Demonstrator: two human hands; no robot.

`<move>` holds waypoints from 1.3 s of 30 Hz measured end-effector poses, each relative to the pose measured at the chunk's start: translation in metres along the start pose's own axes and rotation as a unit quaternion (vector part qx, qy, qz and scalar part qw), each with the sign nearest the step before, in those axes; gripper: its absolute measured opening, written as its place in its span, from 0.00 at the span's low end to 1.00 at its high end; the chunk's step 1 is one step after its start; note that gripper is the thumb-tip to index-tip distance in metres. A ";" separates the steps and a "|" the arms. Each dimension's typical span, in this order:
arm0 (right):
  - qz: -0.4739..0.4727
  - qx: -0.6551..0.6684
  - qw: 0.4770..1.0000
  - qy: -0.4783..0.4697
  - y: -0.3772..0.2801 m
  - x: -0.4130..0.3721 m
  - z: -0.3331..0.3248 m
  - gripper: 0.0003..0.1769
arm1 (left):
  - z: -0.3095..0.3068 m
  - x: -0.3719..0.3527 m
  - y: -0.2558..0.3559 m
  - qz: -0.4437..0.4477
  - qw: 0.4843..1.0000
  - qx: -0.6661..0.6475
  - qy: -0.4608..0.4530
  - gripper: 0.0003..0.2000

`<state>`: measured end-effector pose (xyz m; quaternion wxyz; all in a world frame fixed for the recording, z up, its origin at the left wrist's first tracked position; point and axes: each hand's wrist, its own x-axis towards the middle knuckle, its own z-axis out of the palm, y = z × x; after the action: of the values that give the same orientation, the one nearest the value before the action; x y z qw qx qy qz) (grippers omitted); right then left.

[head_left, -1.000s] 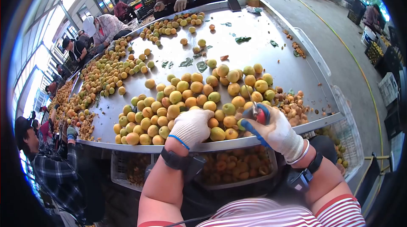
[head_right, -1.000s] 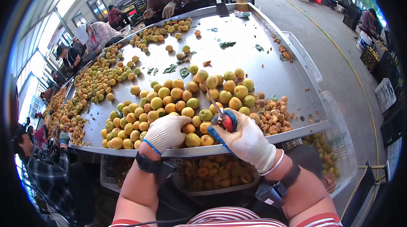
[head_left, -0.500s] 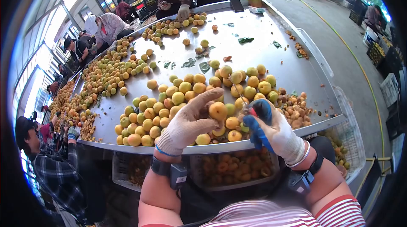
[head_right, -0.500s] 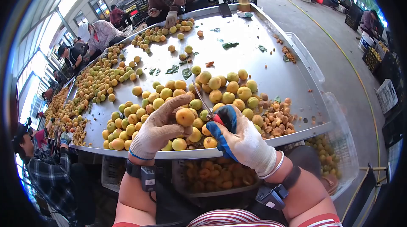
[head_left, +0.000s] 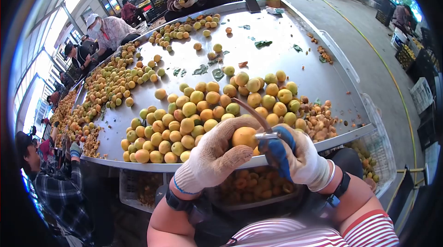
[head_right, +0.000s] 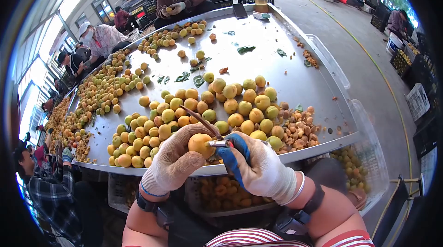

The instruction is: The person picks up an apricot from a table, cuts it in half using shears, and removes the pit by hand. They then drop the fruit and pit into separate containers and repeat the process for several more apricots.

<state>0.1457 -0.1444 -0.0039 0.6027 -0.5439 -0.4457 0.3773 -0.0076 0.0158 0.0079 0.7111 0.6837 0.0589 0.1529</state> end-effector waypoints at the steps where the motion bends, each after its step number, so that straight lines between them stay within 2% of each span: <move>1: -0.007 -0.027 1.000 0.002 -0.003 0.000 0.000 0.06 | -0.001 0.000 0.002 0.023 0.999 0.046 -0.001 0.23; 6: -0.039 -0.058 0.997 0.030 0.005 -0.001 0.007 0.06 | 0.006 -0.002 0.004 0.058 0.985 0.159 0.028 0.20; 11: -0.070 -0.108 0.991 0.033 0.003 -0.001 0.011 0.06 | 0.005 0.002 -0.002 0.181 0.932 0.308 0.067 0.24; 14: -0.063 -0.115 0.990 0.044 0.005 -0.001 0.012 0.04 | 0.007 0.002 0.003 0.171 0.924 0.334 0.074 0.25; 16: -0.149 -0.189 0.968 0.066 0.010 0.000 0.012 0.04 | 0.006 0.002 0.000 0.178 0.924 0.330 0.077 0.25; 19: -0.176 -0.200 0.961 0.074 0.019 0.002 0.012 0.04 | 0.007 0.002 0.000 0.184 0.923 0.329 0.079 0.25; 25: -0.128 -0.195 0.972 0.027 0.007 0.005 0.009 0.06 | 0.009 0.002 0.003 0.180 0.913 0.358 0.077 0.24; 29: -0.114 -0.175 0.977 0.050 0.014 0.003 0.015 0.07 | 0.008 0.001 -0.006 0.176 0.918 0.351 0.063 0.22; 32: -0.081 -0.175 0.981 0.022 0.015 0.004 0.014 0.08 | 0.008 0.004 -0.007 0.186 0.894 0.404 0.059 0.21; 34: -0.001 -0.122 0.992 0.038 0.017 0.012 0.019 0.09 | 0.007 0.004 -0.007 0.166 0.897 0.406 0.056 0.21; 35: 0.150 0.023 0.988 0.021 0.006 0.007 0.015 0.13 | 0.006 0.003 -0.007 0.146 0.899 0.410 0.052 0.22; 36: 0.150 0.023 0.988 0.021 -0.001 0.010 0.007 0.13 | 0.005 0.003 -0.007 0.146 0.899 0.409 0.052 0.22; 37: 0.229 0.180 0.955 -0.054 -0.006 0.012 -0.005 0.18 | 0.004 0.002 -0.008 0.146 0.916 0.371 0.050 0.22; 38: 0.299 0.330 0.886 -0.128 -0.009 0.012 -0.010 0.23 | 0.003 0.002 -0.009 0.146 0.931 0.332 0.048 0.22; 39: 0.293 0.352 0.881 -0.121 -0.010 0.008 -0.007 0.29 | 0.003 0.002 -0.010 0.147 0.930 0.333 0.049 0.22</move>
<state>0.1546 -0.1400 0.0067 0.5575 -0.3521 -0.1735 0.7315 -0.0034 0.0136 -0.0017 0.4089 0.8737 0.0400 0.2604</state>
